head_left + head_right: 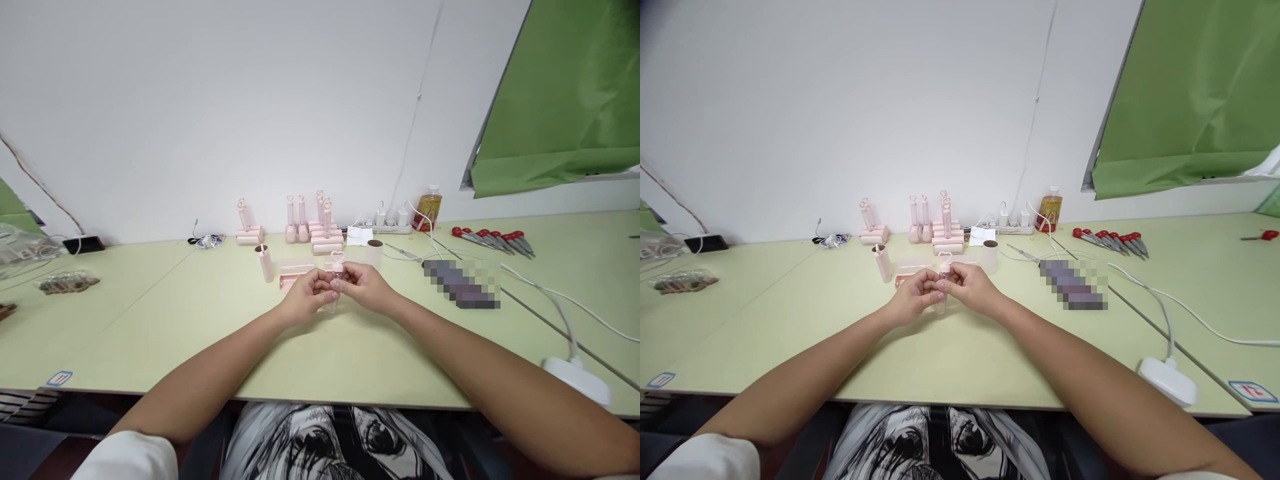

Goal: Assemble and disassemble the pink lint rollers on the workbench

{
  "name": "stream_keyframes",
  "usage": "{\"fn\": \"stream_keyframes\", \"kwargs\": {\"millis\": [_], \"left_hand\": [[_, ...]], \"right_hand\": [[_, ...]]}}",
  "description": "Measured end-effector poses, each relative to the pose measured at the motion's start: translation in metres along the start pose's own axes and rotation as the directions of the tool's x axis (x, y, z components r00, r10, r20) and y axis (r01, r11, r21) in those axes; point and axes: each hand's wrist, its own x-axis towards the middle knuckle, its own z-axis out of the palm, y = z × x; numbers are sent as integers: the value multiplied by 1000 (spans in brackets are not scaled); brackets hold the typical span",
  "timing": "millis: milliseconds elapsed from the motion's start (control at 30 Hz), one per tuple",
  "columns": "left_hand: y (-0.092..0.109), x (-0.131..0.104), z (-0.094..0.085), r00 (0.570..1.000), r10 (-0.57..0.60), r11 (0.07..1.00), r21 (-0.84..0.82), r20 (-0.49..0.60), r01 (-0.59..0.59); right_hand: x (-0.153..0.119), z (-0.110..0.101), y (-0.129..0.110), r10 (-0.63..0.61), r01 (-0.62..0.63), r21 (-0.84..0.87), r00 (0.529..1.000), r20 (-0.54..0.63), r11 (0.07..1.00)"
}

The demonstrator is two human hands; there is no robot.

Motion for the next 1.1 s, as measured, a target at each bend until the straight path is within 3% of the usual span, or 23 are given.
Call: {"fn": "stream_keyframes", "kwargs": {"millis": [133,233,367,467,567,867,1100], "left_hand": [[-6,3,-1,999,24,999,36,39,-25],[-8,4,-3,997,69,982,175,26,-73],[-6,3,-7,997,66,929,367,-43,-45],[-4,1,-10,999,33,903,429,-19,-22],[-3,0,-9,1000,17,886,463,11,-20],[3,-5,-6,987,-23,883,466,158,-54],[-1,-4,-9,984,-23,880,471,177,-64]], "right_hand": [[1,-2,-1,16,-17,-64,1000,-14,998],[3,-9,-6,8,-15,-128,998,-58,992],[8,-34,-11,-32,-51,-313,967,-253,948],[13,-57,-8,-57,-124,-430,921,-384,894],[18,-75,-1,-15,-232,-502,897,-441,833],[22,-93,27,254,-452,-584,884,-391,675],[22,-95,33,304,-474,-623,880,-365,622]]}}
